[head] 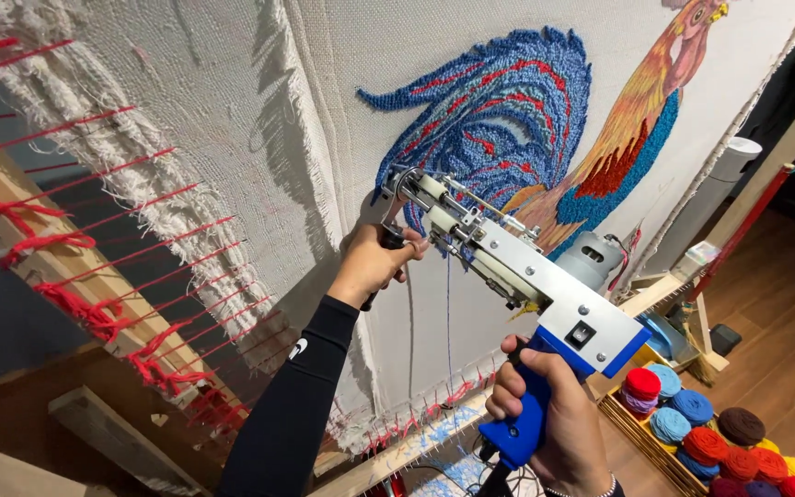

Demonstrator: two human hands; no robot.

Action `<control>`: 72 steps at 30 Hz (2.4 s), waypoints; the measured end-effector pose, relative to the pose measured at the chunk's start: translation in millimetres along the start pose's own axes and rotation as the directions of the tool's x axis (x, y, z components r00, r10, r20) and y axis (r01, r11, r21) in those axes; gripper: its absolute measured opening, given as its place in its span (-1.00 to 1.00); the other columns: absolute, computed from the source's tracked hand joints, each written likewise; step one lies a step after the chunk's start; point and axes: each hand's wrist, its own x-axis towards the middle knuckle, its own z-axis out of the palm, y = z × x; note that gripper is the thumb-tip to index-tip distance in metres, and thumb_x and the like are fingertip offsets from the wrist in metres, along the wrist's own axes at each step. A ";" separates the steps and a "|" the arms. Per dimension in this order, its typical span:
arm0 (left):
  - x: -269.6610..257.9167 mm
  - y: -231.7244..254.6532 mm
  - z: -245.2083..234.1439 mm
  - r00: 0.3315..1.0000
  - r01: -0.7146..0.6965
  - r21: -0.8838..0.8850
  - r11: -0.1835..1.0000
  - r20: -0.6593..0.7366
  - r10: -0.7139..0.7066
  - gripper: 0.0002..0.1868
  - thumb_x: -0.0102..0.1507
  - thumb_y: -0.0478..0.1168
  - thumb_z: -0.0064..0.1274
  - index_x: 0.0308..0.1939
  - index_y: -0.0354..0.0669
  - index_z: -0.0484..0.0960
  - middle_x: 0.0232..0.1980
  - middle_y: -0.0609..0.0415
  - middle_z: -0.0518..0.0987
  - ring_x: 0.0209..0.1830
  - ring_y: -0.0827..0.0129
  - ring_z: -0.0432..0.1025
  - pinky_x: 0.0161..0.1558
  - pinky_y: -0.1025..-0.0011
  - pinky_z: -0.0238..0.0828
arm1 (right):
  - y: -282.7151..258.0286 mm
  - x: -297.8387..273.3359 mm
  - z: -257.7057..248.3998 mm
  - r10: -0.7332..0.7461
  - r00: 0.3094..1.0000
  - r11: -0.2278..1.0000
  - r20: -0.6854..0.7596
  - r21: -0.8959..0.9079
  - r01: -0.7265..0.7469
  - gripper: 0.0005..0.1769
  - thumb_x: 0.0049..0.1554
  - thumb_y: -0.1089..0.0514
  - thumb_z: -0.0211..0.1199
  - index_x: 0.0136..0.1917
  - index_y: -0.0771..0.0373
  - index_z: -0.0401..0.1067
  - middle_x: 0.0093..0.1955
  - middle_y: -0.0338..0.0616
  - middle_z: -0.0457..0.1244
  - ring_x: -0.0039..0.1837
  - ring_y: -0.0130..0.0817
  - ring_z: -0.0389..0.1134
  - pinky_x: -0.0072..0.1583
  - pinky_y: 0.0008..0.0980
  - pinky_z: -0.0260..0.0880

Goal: The person uses an electric tufting gun to punch blue yarn into fabric stretched on a wooden frame, filling in the tail feathers of a rooster design. They periodically pull and reposition the loose yarn strand and guide the gun along the drawn outlines to build up dense tufted rows.

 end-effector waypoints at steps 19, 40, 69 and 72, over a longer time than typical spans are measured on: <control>17.5 -3.5 18.3 0.999 -0.012 -0.012 1.000 -0.047 0.011 -0.82 0.21 -0.18 0.27 -0.20 -0.22 0.72 -0.33 0.18 0.70 -0.44 0.62 0.52 -0.50 0.54 0.47 | -23.5 12.3 -10.9 -0.015 1.000 0.990 -0.011 -0.142 0.014 -0.67 0.15 0.09 0.06 0.11 0.34 0.31 -0.41 -0.21 0.06 -0.39 -0.41 0.09 -0.24 -0.30 0.18; 21.0 4.5 27.1 0.997 -0.034 0.089 0.995 -0.062 0.040 -0.75 0.19 -0.17 0.28 -0.12 -0.22 0.76 -0.32 0.09 0.72 -0.61 0.55 0.49 -0.58 0.52 0.44 | -30.2 15.6 -16.5 -0.016 1.000 0.994 -0.002 -0.110 0.016 -0.61 0.15 0.10 0.05 0.17 0.38 0.32 -0.41 -0.19 0.08 -0.39 -0.41 0.10 -0.25 -0.31 0.19; 19.2 -25.5 113.3 0.921 0.029 -0.181 0.983 0.388 0.044 -0.73 0.33 -0.12 0.19 0.02 -0.17 0.62 -0.32 0.12 0.60 -0.41 0.48 0.56 -0.50 0.53 0.29 | -69.2 -15.5 -140.5 -0.017 0.993 0.985 0.114 -0.167 0.036 -0.69 0.19 0.04 0.06 -0.23 0.29 0.14 -0.41 -0.18 0.04 -0.38 -0.38 0.09 -0.24 -0.29 0.16; 10.3 -13.0 126.0 0.921 0.033 -0.162 0.986 0.388 0.033 -0.76 0.30 -0.07 0.16 -0.08 -0.13 0.67 -0.37 0.19 0.61 -0.43 0.52 0.57 -0.51 0.52 0.30 | -77.0 -17.6 -160.7 -0.031 0.988 0.987 0.153 -0.154 0.055 -0.68 0.23 0.03 0.06 -0.22 0.31 0.17 -0.39 -0.16 0.04 -0.35 -0.34 0.09 -0.22 -0.27 0.14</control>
